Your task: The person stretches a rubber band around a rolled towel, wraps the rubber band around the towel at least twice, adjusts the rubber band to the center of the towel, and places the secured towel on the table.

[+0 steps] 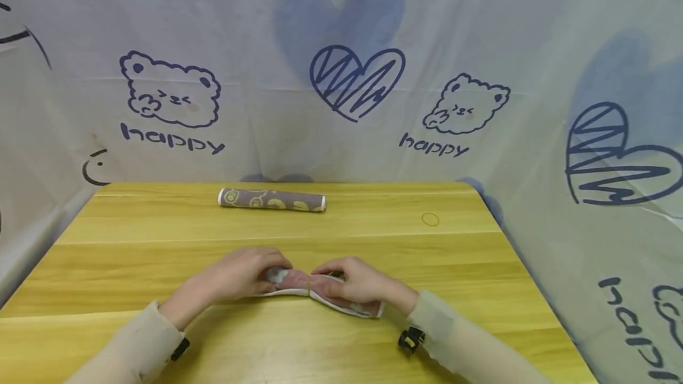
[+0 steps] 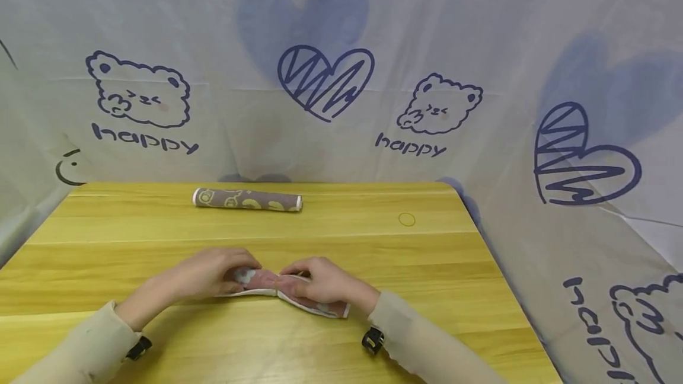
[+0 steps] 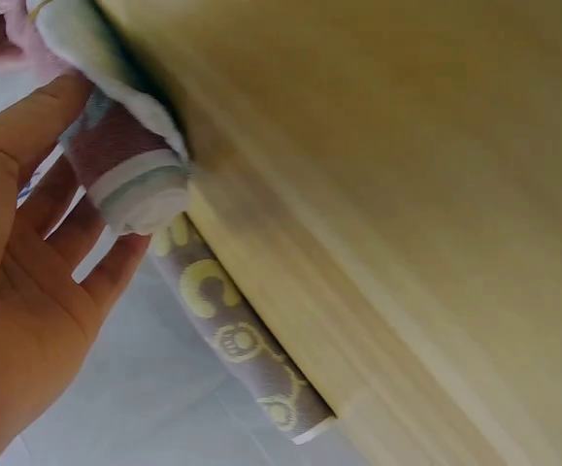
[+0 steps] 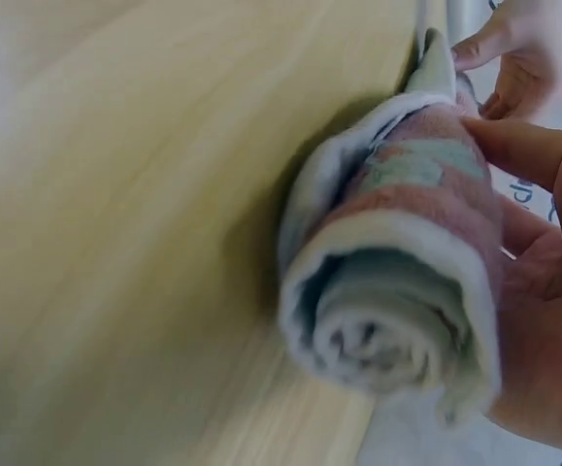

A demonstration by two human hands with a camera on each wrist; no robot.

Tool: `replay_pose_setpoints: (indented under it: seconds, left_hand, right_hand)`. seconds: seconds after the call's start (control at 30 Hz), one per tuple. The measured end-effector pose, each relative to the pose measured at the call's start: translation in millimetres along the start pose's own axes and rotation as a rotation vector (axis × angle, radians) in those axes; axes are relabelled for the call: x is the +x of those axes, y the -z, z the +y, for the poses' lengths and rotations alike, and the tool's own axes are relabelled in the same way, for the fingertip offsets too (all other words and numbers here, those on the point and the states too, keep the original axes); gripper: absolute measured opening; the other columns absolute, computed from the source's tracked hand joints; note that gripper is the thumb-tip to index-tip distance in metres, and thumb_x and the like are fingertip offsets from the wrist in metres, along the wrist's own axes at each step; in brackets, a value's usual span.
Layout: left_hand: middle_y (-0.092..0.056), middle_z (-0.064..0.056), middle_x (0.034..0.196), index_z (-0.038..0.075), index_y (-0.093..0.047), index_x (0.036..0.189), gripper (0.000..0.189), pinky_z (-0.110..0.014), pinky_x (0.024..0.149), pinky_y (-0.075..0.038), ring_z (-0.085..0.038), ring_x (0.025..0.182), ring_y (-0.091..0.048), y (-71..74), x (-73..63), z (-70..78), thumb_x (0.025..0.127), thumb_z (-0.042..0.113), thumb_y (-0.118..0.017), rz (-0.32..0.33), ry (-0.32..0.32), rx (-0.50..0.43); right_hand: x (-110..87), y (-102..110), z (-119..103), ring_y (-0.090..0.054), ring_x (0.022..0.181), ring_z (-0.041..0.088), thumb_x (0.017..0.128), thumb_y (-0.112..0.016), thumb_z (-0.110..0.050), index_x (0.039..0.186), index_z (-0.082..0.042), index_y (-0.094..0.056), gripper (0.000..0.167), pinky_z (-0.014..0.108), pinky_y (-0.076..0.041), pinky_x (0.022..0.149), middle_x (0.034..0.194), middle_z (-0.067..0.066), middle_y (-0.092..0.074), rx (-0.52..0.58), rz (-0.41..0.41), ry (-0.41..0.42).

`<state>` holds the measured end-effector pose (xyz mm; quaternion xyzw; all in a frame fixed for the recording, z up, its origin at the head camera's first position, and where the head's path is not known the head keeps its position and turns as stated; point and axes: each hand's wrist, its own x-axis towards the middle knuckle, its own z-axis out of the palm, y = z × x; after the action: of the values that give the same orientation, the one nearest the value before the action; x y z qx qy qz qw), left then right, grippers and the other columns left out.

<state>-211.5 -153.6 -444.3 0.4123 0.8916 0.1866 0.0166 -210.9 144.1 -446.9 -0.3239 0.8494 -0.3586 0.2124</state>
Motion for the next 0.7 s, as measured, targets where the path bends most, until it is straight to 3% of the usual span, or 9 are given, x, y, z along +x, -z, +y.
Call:
replay_pose_setpoints:
  seconds: [0.27,0.4,0.57,0.7]
  left_hand:
    - [-0.070,0.005,0.117,0.015,-0.071,0.125,0.035,-0.038,0.089,-0.058,-0.014,0.105,-0.067,-1.1,-20.0,-8.9,0.092,0.019,-0.082,-0.006,0.024,-0.033]
    - [-0.073,0.003,0.119,0.014,-0.073,0.126,0.034,-0.037,0.090,-0.059,-0.014,0.107,-0.069,2.9,-32.8,-13.9,0.092,0.015,-0.080,0.014,0.058,-0.109]
    - [-0.075,-0.004,0.121,0.010,-0.074,0.126,0.035,-0.036,0.091,-0.060,-0.019,0.108,-0.071,11.3,-46.7,-26.2,0.091,0.003,-0.077,0.038,0.079,-0.258]
    - [-0.075,-0.011,0.122,0.005,-0.075,0.123,0.036,-0.037,0.092,-0.060,-0.028,0.110,-0.071,18.9,-58.9,-43.3,0.089,-0.003,-0.077,0.080,0.108,-0.301]
  right_hand:
    - [-33.7,12.4,19.1,-0.066,0.116,0.022,0.096,-0.078,-0.019,0.135,-0.008,-0.069,0.042,0.035,-0.055,0.098,0.127,0.007,-0.072,-0.056,0.052,0.037]
    - [-44.1,13.3,26.7,-0.067,0.110,0.017,0.096,-0.078,-0.020,0.135,-0.011,-0.069,0.041,0.031,-0.056,0.090,0.124,0.005,-0.072,-0.052,0.092,0.043]
    - [-32.9,6.6,22.2,-0.066,0.113,0.017,0.097,-0.076,-0.025,0.135,-0.013,-0.070,0.040,0.034,-0.056,0.094,0.126,0.003,-0.072,-0.092,0.143,0.028]
    - [-10.6,0.7,11.2,-0.064,0.119,0.017,0.099,-0.074,-0.027,0.137,-0.014,-0.069,0.040,0.039,-0.054,0.101,0.132,0.003,-0.071,-0.112,0.145,0.012]
